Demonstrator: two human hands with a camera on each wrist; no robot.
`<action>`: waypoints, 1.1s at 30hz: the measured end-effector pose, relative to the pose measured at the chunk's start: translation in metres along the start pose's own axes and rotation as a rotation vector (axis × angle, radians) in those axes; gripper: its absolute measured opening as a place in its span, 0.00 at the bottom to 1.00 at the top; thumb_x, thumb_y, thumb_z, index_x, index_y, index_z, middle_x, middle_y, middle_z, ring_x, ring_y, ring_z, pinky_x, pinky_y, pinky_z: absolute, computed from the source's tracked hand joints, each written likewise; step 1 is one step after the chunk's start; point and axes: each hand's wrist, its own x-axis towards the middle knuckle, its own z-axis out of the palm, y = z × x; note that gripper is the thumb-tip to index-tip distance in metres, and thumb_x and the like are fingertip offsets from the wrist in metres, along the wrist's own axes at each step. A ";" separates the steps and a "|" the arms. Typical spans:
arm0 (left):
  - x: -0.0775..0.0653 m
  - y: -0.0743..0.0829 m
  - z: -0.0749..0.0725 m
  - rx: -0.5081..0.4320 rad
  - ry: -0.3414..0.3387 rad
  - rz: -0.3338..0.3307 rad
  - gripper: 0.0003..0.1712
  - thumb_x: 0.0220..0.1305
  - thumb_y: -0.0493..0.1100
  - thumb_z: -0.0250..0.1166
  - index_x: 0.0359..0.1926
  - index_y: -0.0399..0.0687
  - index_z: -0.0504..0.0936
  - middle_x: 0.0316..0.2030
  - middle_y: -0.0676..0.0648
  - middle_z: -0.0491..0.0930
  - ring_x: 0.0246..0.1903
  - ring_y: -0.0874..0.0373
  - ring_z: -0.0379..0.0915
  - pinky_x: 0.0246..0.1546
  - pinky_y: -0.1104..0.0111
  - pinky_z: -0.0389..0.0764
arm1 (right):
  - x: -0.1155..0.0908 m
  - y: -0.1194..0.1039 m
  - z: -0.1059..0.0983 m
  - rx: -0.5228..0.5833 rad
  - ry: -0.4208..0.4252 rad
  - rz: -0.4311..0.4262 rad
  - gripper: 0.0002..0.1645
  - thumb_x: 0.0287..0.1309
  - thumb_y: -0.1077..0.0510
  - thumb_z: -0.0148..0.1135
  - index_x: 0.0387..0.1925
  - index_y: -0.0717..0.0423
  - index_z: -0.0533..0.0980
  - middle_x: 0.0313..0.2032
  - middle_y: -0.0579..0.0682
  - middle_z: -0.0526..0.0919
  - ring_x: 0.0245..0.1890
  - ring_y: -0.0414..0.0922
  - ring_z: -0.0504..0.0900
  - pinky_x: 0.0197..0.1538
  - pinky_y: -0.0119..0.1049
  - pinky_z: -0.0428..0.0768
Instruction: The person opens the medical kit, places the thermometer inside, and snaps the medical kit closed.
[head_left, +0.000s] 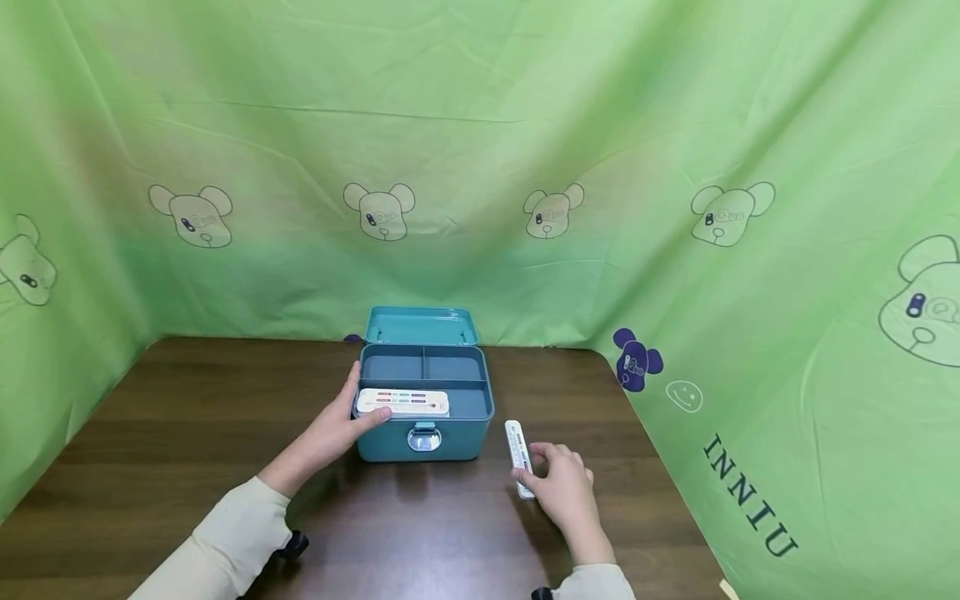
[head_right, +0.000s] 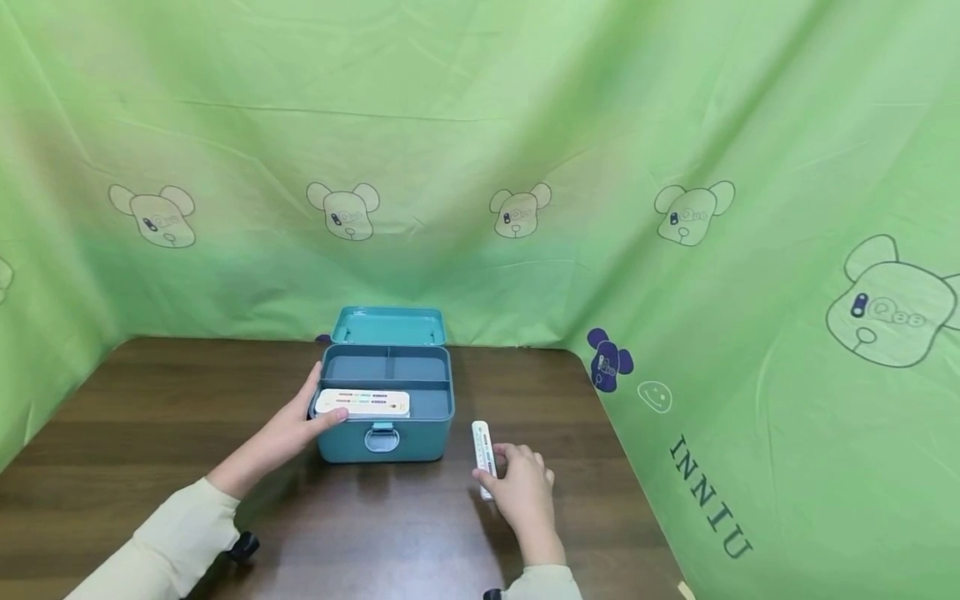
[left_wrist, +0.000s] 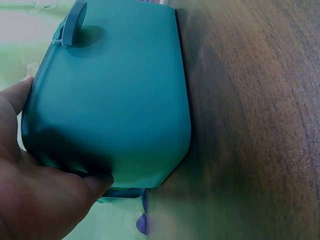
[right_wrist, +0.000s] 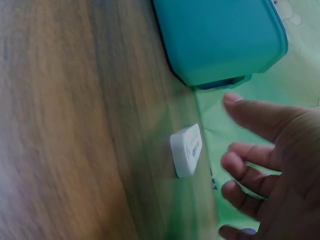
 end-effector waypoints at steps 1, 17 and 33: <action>0.000 0.000 0.000 0.001 -0.001 0.002 0.67 0.66 0.70 0.63 0.82 0.55 0.25 0.82 0.41 0.35 0.80 0.38 0.38 0.74 0.36 0.50 | -0.001 0.000 0.001 -0.015 -0.013 0.018 0.32 0.49 0.44 0.80 0.53 0.56 0.83 0.41 0.49 0.85 0.46 0.52 0.78 0.44 0.50 0.68; 0.000 0.001 -0.004 -0.004 0.001 0.006 0.67 0.66 0.70 0.63 0.82 0.56 0.24 0.82 0.42 0.34 0.80 0.38 0.37 0.74 0.37 0.49 | -0.012 -0.003 0.007 -0.039 -0.053 0.172 0.31 0.43 0.47 0.81 0.48 0.55 0.82 0.33 0.46 0.85 0.38 0.52 0.80 0.45 0.59 0.65; 0.002 -0.001 -0.001 0.001 -0.003 -0.006 0.68 0.63 0.73 0.64 0.82 0.57 0.25 0.83 0.42 0.35 0.80 0.38 0.39 0.74 0.36 0.50 | -0.008 0.003 0.010 0.113 0.070 0.277 0.26 0.40 0.58 0.73 0.48 0.50 0.85 0.38 0.52 0.83 0.45 0.57 0.77 0.46 0.59 0.65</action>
